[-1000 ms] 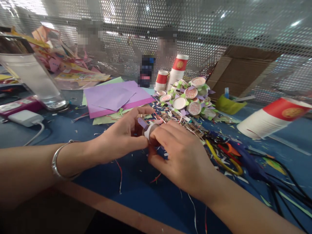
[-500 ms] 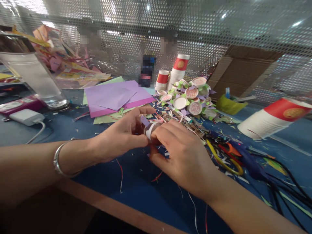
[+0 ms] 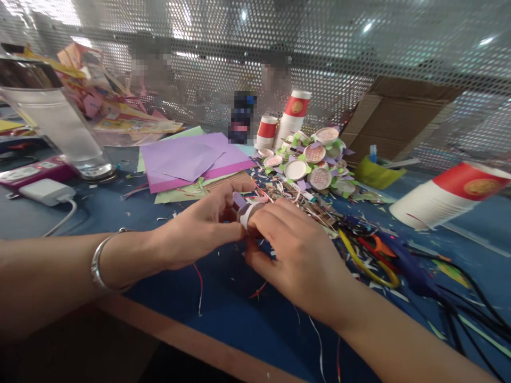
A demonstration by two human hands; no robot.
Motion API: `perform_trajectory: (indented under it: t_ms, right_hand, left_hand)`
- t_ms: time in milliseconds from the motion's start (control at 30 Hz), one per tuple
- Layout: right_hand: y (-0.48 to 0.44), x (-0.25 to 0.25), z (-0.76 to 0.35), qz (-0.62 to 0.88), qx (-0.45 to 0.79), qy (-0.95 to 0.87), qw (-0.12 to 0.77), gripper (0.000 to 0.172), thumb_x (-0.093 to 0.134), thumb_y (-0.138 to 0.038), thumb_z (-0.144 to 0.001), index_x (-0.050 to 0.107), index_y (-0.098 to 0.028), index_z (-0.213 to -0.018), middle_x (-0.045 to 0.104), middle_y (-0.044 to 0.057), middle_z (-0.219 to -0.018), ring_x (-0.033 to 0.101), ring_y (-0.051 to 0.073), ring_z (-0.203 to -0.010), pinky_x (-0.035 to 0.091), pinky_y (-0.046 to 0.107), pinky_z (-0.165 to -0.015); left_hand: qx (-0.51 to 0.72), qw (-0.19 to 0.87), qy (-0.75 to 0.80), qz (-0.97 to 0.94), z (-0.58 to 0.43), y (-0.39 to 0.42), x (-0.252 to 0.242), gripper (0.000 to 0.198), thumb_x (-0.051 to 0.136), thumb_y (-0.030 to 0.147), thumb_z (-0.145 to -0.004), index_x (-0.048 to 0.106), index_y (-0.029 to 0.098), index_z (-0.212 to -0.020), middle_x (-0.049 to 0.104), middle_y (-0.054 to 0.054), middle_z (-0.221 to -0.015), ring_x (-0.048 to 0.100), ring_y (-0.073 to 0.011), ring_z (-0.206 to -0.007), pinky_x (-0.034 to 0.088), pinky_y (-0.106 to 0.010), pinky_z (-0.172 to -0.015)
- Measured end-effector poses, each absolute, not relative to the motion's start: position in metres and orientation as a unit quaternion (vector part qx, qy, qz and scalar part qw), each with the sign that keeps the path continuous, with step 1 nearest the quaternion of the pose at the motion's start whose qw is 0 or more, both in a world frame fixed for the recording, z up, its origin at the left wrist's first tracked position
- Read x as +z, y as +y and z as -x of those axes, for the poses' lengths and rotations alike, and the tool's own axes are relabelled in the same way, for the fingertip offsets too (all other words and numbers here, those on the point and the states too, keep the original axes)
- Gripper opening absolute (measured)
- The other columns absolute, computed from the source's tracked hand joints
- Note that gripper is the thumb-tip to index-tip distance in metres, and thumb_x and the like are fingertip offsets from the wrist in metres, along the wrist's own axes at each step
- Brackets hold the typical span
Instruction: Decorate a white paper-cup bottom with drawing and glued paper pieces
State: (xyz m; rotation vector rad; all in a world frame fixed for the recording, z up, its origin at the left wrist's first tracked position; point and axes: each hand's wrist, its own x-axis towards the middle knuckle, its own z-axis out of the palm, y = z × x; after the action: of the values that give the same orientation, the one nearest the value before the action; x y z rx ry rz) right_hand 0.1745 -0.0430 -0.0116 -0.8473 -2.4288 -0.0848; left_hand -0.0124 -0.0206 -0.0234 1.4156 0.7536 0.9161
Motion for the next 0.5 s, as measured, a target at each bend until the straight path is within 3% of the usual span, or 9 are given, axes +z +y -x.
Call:
perform_trajectory:
  t_ms: [200,500]
  right_hand:
    - [-0.0418,-0.0121,-0.1749,0.315,-0.046,-0.901,0.295,0.01,0.061,-0.011,-0.089,0.057,-0.019,-0.087,0.061,0.004,-0.082,0.057,0.022,-0.082,0.046,0.036,-0.076]
    - [-0.0401,-0.0132,-0.1758,0.318,-0.023,-0.903,0.287,0.01,0.061,-0.009,-0.089,0.057,-0.018,-0.087,0.062,0.005,-0.085,0.056,0.021,-0.085,0.044,0.036,-0.078]
  left_hand:
    - [0.403,0.658,0.313,-0.554,0.0075,-0.0197,-0.0235,0.055,0.068,0.01,-0.072,0.049,0.017,-0.123,0.06,0.001,-0.092,0.057,-0.0129,-0.084,0.044,-0.03,-0.08]
    - [0.403,0.682,0.32,-0.52,0.0061,-0.0171,-0.0248,0.053,0.068,0.003,-0.068,0.051,0.018,-0.116,0.061,0.002,-0.09,0.056,-0.0111,-0.079,0.043,-0.028,-0.076]
